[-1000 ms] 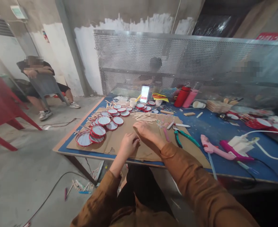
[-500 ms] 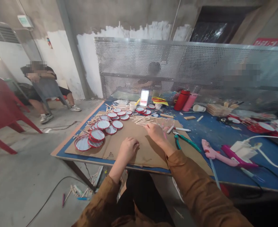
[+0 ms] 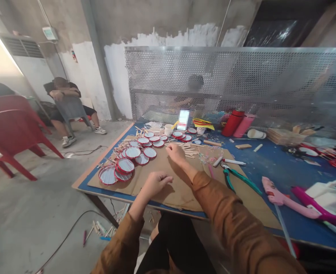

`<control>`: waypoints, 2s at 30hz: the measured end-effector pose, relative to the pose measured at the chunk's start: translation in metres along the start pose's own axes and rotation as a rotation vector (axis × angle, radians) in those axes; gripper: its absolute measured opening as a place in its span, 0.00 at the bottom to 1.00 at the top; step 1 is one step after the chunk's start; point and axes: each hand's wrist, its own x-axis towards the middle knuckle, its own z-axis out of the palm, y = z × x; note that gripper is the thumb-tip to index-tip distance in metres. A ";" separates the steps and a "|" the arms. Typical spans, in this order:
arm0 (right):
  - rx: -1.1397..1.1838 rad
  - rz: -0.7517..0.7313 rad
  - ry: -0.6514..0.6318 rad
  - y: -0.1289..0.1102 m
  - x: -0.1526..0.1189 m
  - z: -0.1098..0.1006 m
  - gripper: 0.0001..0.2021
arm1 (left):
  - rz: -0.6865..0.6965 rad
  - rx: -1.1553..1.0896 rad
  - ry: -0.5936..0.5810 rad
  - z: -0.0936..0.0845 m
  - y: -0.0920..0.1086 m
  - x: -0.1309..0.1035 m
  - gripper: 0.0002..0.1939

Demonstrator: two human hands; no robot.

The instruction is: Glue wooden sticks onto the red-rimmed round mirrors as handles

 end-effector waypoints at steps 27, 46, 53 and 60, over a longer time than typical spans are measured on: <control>-0.181 -0.054 0.150 0.042 0.017 -0.059 0.10 | -0.080 -0.441 0.124 0.002 -0.009 0.002 0.20; 0.049 -0.619 0.297 0.009 -0.138 -0.013 0.07 | -0.221 -0.509 0.093 0.007 -0.003 0.015 0.19; 0.193 -0.219 0.321 0.061 -0.091 -0.041 0.11 | -0.168 -0.484 0.239 0.018 -0.003 0.009 0.15; -0.108 0.442 0.201 0.140 -0.038 -0.064 0.17 | -0.159 -0.510 0.236 0.014 0.000 0.002 0.18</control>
